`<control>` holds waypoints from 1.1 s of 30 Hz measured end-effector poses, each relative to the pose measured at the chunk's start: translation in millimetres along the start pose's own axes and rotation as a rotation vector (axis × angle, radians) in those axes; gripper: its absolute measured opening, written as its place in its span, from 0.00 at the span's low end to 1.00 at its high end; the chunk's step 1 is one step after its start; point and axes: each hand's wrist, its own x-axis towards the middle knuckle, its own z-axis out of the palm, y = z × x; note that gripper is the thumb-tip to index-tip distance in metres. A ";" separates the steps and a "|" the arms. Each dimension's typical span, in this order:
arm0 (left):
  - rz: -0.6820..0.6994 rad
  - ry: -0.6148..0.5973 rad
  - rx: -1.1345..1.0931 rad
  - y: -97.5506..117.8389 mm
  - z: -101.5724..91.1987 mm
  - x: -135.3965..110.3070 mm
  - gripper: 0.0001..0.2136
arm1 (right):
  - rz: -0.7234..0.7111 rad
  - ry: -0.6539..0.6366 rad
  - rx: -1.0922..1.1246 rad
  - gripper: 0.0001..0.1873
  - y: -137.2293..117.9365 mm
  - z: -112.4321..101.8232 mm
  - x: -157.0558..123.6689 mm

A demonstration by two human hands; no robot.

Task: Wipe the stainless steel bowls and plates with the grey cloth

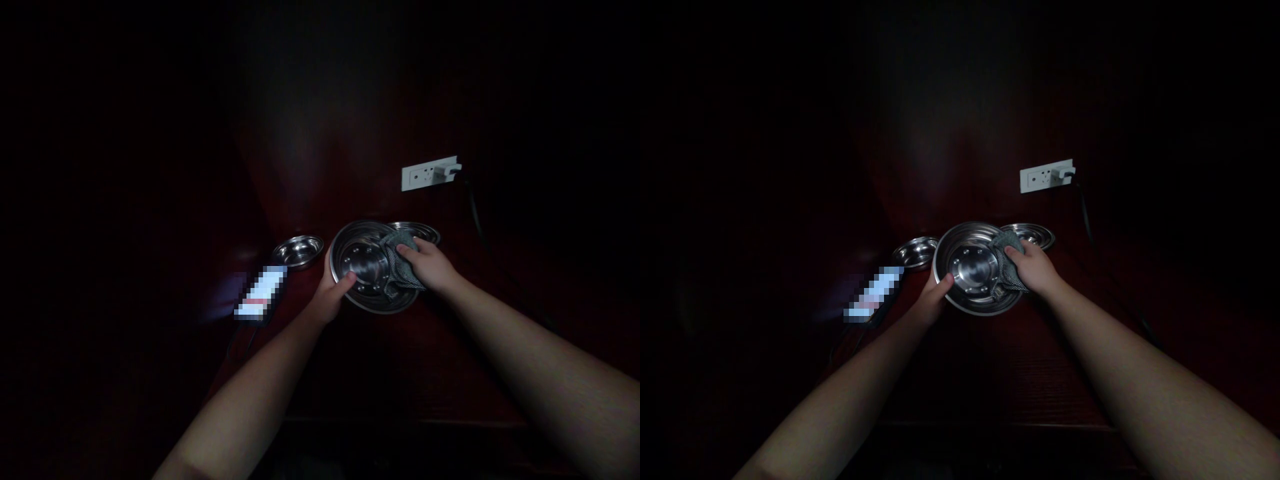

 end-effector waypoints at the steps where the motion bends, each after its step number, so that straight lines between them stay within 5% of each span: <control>1: 0.020 0.009 0.005 1.1 1.4 -0.2 0.37 | 0.000 0.015 0.011 0.14 -0.8 0.4 -0.1; 12: -0.017 0.220 0.117 3.2 8.0 3.2 0.33 | 0.011 0.016 -0.041 0.14 9.4 6.9 1.1; 21: -0.031 0.058 0.138 4.4 -9.0 9.3 0.34 | -0.029 0.007 -0.161 0.14 11.9 2.4 -0.7; 33: -0.075 0.078 0.196 10.5 -7.9 8.0 0.32 | -0.074 -0.011 -0.159 0.14 14.2 2.6 1.0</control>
